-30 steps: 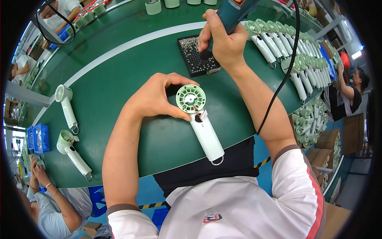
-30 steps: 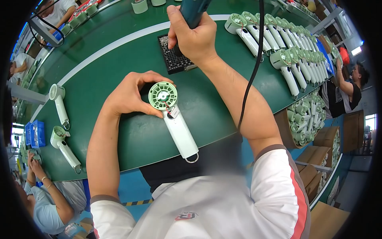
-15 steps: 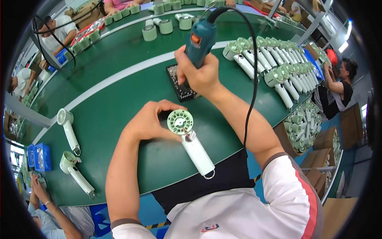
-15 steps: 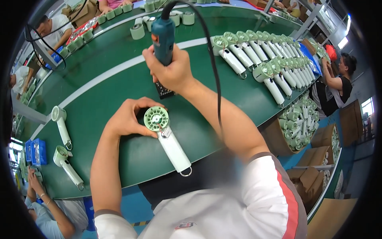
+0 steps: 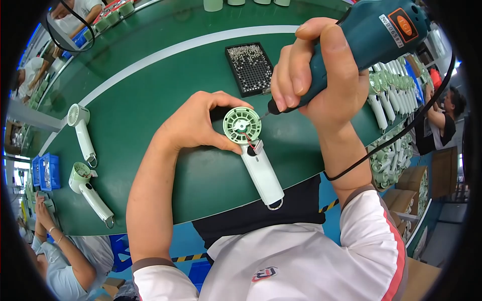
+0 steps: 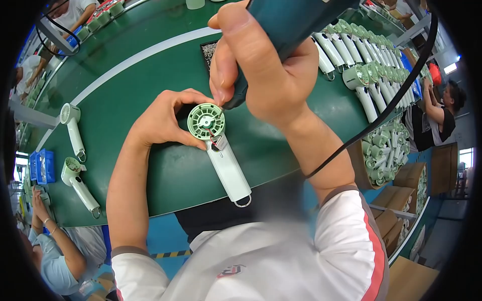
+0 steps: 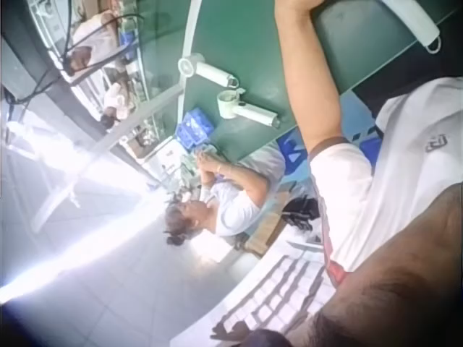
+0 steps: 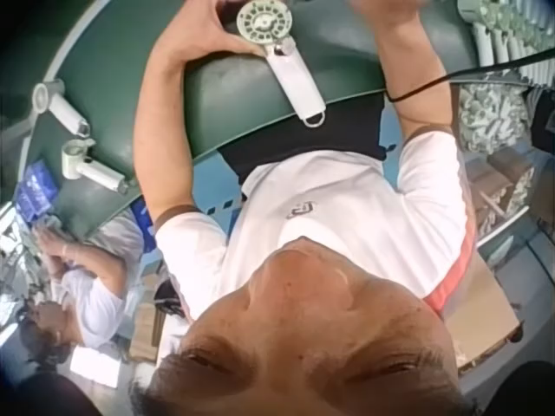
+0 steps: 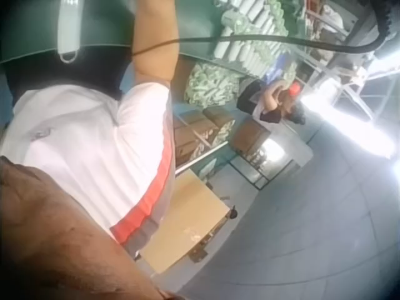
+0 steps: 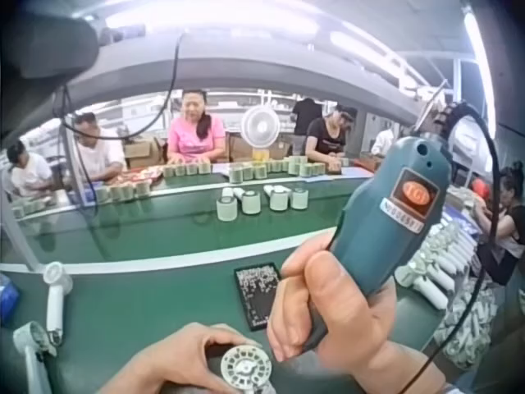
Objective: The person assembles portable fans along a production line by fitting casing parts together and securing them with screws using an electric screwdriver.
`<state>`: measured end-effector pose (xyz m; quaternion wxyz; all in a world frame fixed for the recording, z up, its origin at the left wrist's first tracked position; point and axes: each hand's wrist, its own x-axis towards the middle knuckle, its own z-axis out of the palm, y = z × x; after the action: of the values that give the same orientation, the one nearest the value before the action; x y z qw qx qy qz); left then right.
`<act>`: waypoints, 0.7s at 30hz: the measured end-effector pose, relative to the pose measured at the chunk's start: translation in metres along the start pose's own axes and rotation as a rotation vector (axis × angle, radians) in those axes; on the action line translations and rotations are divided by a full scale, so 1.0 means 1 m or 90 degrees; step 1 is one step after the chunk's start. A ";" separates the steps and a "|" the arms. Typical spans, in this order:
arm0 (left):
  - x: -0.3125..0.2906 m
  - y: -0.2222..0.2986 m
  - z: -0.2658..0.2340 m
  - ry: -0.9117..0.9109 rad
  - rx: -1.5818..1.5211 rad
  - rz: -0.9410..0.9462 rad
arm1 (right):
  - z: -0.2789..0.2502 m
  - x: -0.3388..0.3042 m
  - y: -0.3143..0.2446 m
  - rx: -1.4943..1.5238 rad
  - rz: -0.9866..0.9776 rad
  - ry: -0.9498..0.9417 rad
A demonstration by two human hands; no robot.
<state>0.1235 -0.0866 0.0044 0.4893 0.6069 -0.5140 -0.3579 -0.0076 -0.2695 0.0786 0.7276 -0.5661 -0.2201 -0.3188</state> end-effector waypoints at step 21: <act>-0.001 0.008 -0.002 0.002 0.080 0.004 | 0.019 -0.017 0.022 -0.230 0.017 -0.017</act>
<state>0.1226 -0.0855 0.0130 0.4519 0.6353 -0.5368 -0.3224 -0.0034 -0.2436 0.0568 0.6149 -0.6948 -0.1615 -0.3361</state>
